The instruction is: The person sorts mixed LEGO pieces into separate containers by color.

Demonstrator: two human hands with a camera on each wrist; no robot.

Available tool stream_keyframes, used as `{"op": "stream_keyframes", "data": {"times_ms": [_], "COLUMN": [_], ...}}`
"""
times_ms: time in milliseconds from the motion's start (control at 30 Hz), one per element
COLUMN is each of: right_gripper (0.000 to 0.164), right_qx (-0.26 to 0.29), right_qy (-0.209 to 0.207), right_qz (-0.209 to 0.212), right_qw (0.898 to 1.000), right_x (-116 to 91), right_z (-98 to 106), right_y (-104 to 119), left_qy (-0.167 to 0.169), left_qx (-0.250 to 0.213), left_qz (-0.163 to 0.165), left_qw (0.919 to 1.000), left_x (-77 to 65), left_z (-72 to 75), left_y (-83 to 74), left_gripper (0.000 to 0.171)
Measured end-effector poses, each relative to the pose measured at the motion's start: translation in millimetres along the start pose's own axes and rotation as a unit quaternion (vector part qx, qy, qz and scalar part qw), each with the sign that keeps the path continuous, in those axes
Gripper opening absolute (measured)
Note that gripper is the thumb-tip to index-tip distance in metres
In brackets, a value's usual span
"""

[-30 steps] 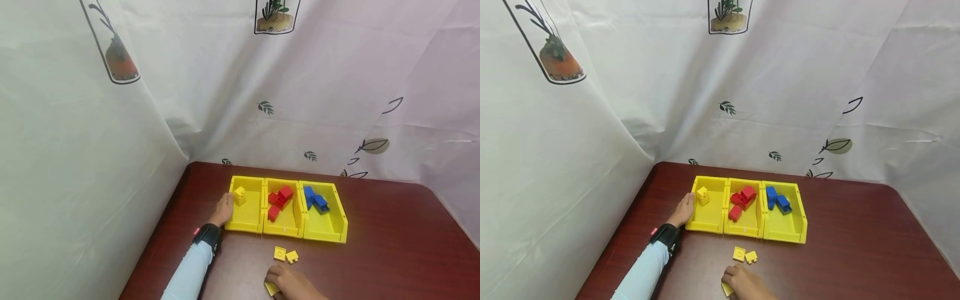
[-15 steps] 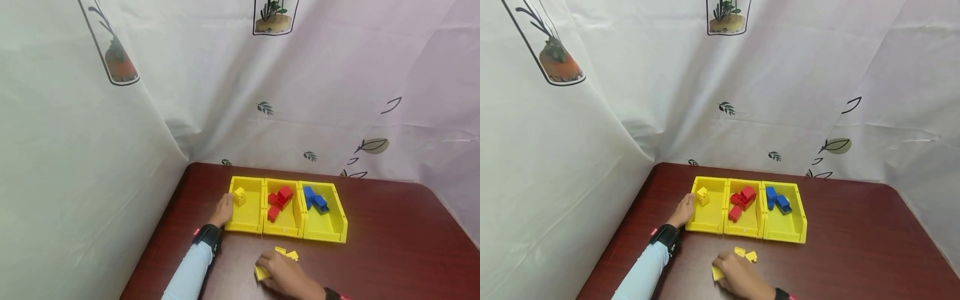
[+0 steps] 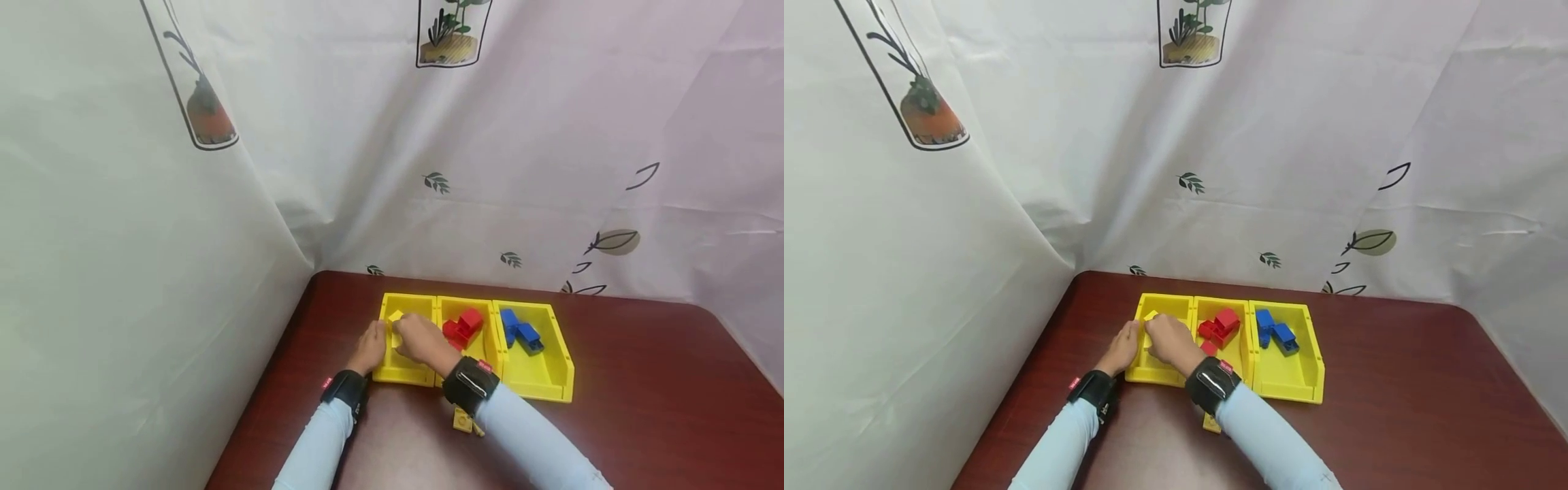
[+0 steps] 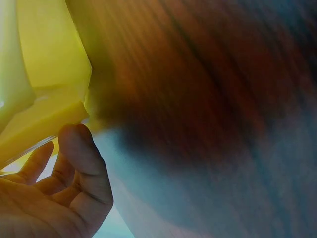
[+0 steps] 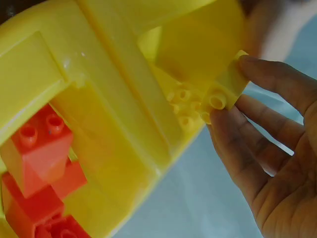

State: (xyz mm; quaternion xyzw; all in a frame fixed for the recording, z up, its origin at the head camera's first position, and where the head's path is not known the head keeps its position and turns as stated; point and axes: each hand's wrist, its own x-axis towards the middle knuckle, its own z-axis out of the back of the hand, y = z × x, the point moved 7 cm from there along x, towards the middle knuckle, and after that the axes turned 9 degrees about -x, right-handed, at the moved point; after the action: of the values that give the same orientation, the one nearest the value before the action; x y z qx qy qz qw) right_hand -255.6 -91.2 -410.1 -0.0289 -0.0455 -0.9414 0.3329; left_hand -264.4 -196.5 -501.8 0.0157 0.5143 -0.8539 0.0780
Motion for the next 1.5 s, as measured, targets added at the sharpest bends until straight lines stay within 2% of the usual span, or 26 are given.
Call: {"op": "stream_keyframes", "data": {"times_ms": [167, 333, 500, 733, 1033, 1267, 1500], "right_gripper": [0.021, 0.021, 0.02, 0.016, 0.01, 0.01, 0.005], "right_qx": [0.02, 0.032, 0.022, -0.009, -0.061, -0.051, -0.034], "right_qy": [0.023, 0.035, 0.045, 0.042, 0.067, 0.078, 0.075], "right_qz": [-0.023, -0.059, -0.066, -0.069, -0.055, -0.054, -0.062], "right_qw": [0.999, 0.997, 0.997, 0.997, 0.994, 0.994, 0.995], "right_x": [22, 39, 50, 52, 45, 46, 43], "right_z": [-17, -18, -17, -32, -58, -58, -62], "right_y": [-8, -19, -24, -27, -26, -25, -25], "left_qy": [-0.004, -0.006, -0.008, -0.007, 0.001, -0.002, 0.001], "left_qx": [-0.006, -0.005, -0.006, -0.005, -0.011, -0.011, -0.007], "left_qz": [-0.011, -0.019, -0.023, -0.036, -0.021, -0.006, -0.009], "left_qw": [0.9999, 0.9998, 0.9997, 0.9993, 0.9997, 0.9999, 0.9999], "left_x": [-1.5, -1.5, -0.6, -1.0, 0.0, 1.4, 1.3], "left_z": [0.3, 0.6, -1.1, -2.1, -2.0, 0.4, -2.5], "left_y": [-0.9, -1.4, -1.6, -5.2, -2.6, -4.8, -0.7], "left_gripper": [0.045, 0.046, 0.044, 0.043, 0.045, 0.046, 0.047]}}
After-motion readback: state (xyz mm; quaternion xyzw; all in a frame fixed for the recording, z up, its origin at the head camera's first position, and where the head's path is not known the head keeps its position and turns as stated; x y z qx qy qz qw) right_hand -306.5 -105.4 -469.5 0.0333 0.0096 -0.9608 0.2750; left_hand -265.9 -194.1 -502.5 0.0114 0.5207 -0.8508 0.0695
